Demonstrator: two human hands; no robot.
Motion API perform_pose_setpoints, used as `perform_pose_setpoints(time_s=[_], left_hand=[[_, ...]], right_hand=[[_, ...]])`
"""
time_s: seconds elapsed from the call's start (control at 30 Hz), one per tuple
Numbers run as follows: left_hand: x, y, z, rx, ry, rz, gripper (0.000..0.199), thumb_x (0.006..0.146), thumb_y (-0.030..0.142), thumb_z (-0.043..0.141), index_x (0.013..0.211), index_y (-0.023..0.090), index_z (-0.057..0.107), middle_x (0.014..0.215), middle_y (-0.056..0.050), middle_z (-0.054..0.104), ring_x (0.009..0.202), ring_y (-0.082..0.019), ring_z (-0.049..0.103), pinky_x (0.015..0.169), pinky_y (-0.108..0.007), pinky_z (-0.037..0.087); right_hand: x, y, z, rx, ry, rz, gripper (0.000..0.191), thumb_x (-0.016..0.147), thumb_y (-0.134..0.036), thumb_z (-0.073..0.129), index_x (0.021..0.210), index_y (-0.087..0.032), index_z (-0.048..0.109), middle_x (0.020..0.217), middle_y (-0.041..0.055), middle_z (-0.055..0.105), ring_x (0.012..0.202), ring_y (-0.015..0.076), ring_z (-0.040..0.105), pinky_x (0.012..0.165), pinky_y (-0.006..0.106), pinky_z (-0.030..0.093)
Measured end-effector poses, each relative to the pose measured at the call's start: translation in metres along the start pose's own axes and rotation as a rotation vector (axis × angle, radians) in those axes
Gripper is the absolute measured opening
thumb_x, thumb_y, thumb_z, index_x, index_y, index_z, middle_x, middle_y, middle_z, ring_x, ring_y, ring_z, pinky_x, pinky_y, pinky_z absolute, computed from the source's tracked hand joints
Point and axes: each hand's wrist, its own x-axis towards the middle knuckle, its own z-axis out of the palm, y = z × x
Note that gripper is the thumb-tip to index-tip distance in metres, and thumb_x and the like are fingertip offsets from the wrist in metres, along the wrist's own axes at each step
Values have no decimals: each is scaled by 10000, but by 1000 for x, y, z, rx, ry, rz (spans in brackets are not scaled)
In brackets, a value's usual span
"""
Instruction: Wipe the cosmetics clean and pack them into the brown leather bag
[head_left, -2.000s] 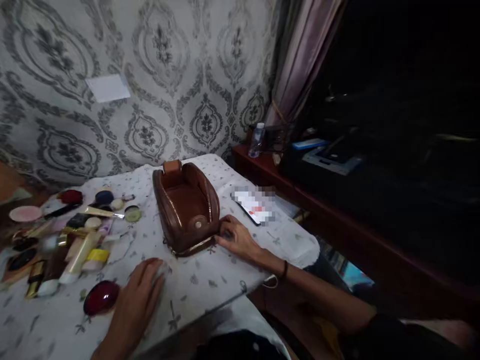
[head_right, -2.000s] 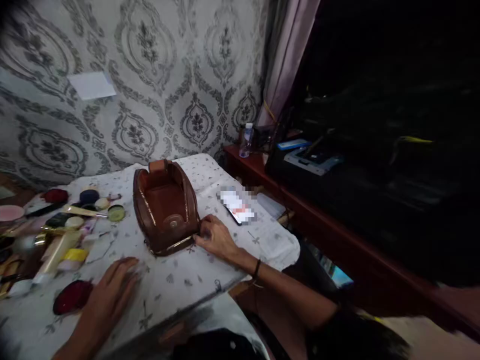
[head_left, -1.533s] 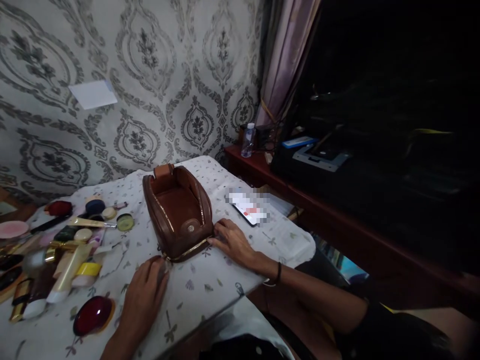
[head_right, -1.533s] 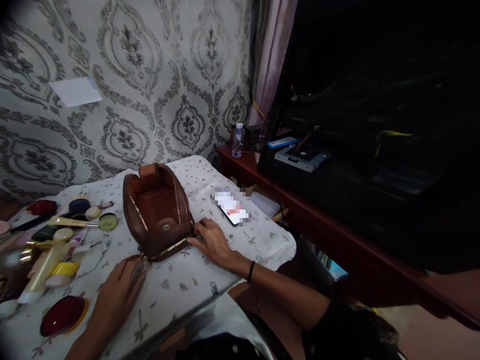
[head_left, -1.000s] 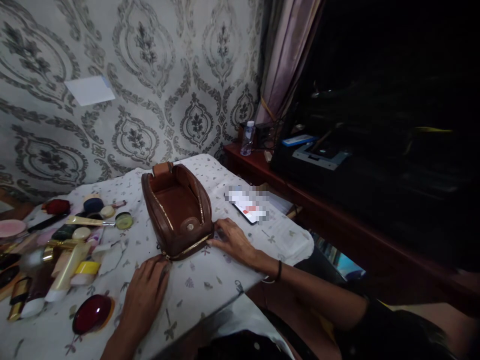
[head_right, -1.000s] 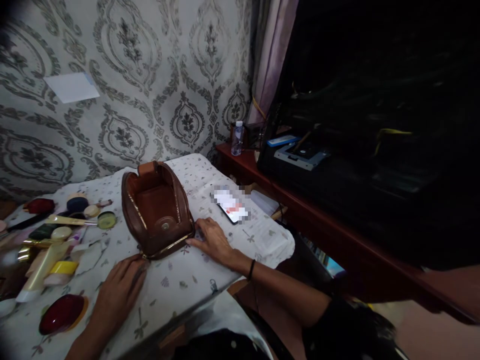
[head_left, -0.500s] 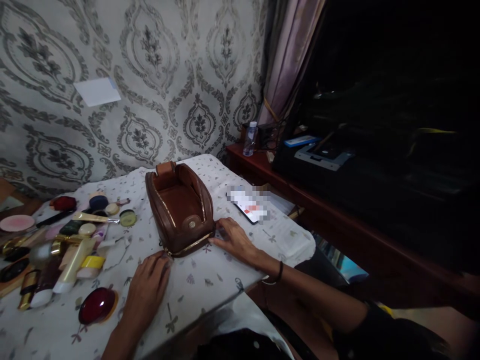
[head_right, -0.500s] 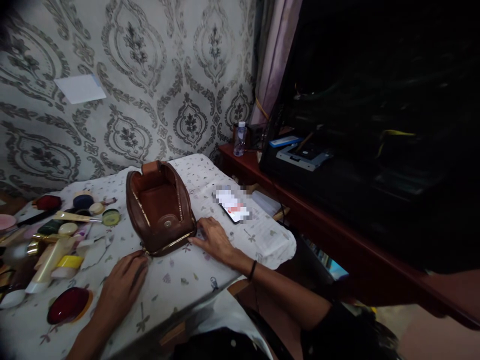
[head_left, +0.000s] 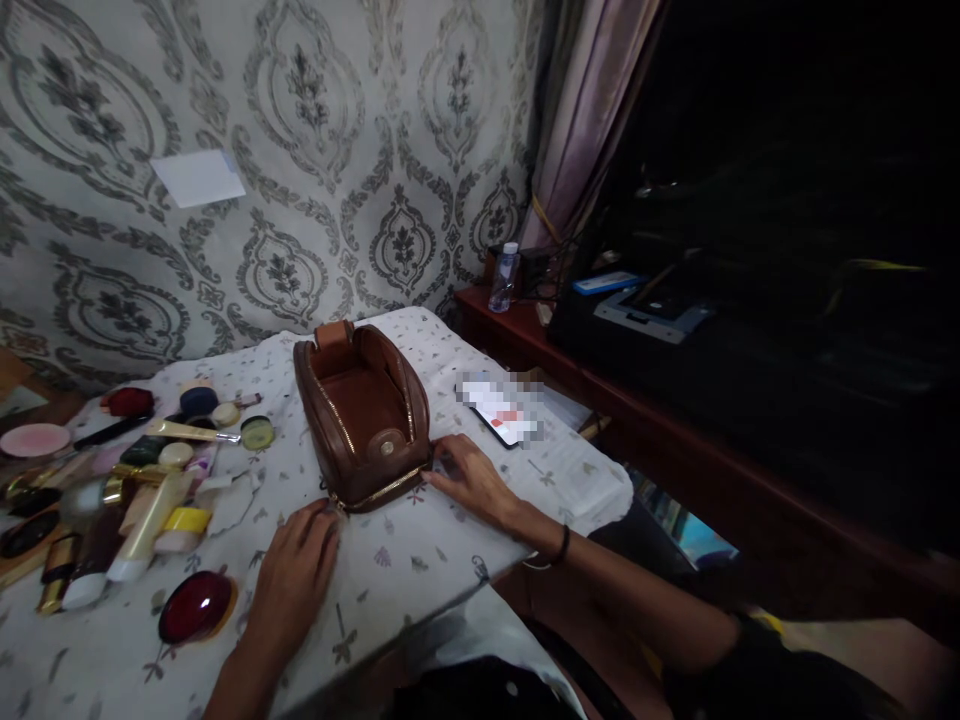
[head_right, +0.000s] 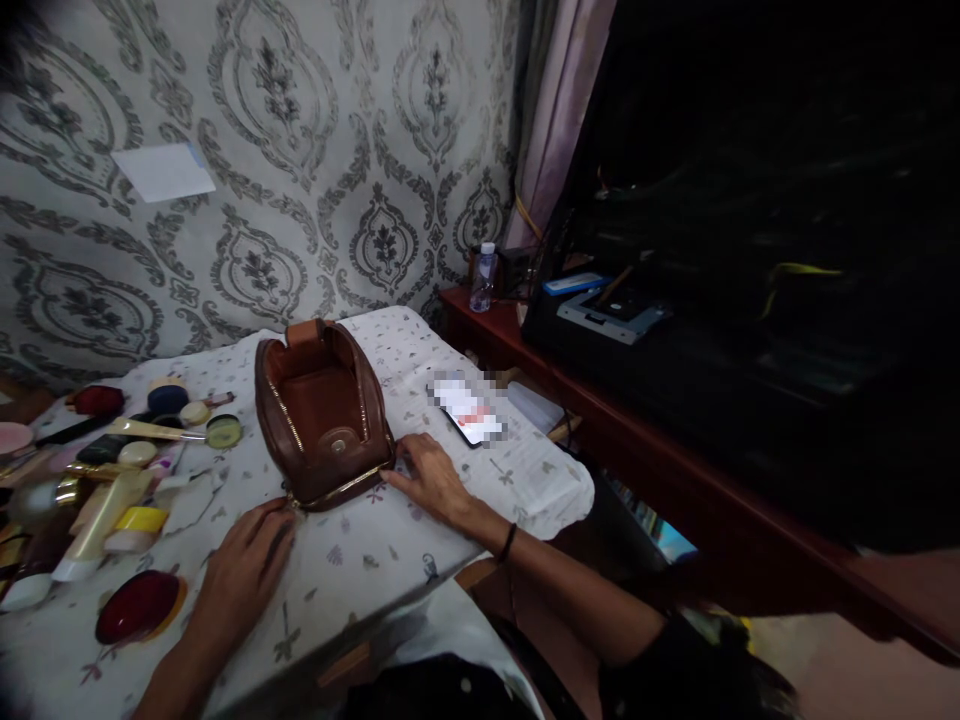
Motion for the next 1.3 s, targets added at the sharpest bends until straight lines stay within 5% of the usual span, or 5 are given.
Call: perform_pose_setpoints(time_s=[0.23,0.5,0.8,1.03,1.3], left_hand=[[1,6,-5,18,13,-20,231,995,245,394,1063,201,611,1143,-104,655,1018,-237,637,909,-404,528],[-20,18,-70,127,34,-163,192,967,154,460,1080,181,612,1181,-117,661,1149,-258,591,969,-444,487],[-75,-24,-84,106,2,-526,577,908,405,613,1412,218,403,1410,-170,480,1283,-320,504,1014,-506,486],[-64,-32,-73,-43,-64,-564,445,912,218,542,1350,248,464,1288,-103,523,1112,-247,606,916,-429,558],[-15,-48,-74,-253,-81,-470,516,890,177,558,1384,235,422,1343,-117,510,1238,-257,545,1017,-430,506]], right_hand=[[0,5,2,34,14,10,254,885,-427,614,939,-181,587,968,99,663,893,232,601,816,369,494],[-1,4,-1,184,197,-25,267,926,-425,551,779,-209,603,772,44,663,732,195,627,660,308,490],[-4,-46,-1,151,69,-620,289,930,-188,544,645,-227,513,570,-5,545,538,145,519,553,291,441],[13,-102,51,213,-403,-628,158,947,-246,497,969,-211,650,898,77,677,839,212,638,742,349,535],[51,-133,151,358,-316,-362,673,847,-222,571,1457,-200,289,1340,188,518,1196,312,574,986,477,522]])
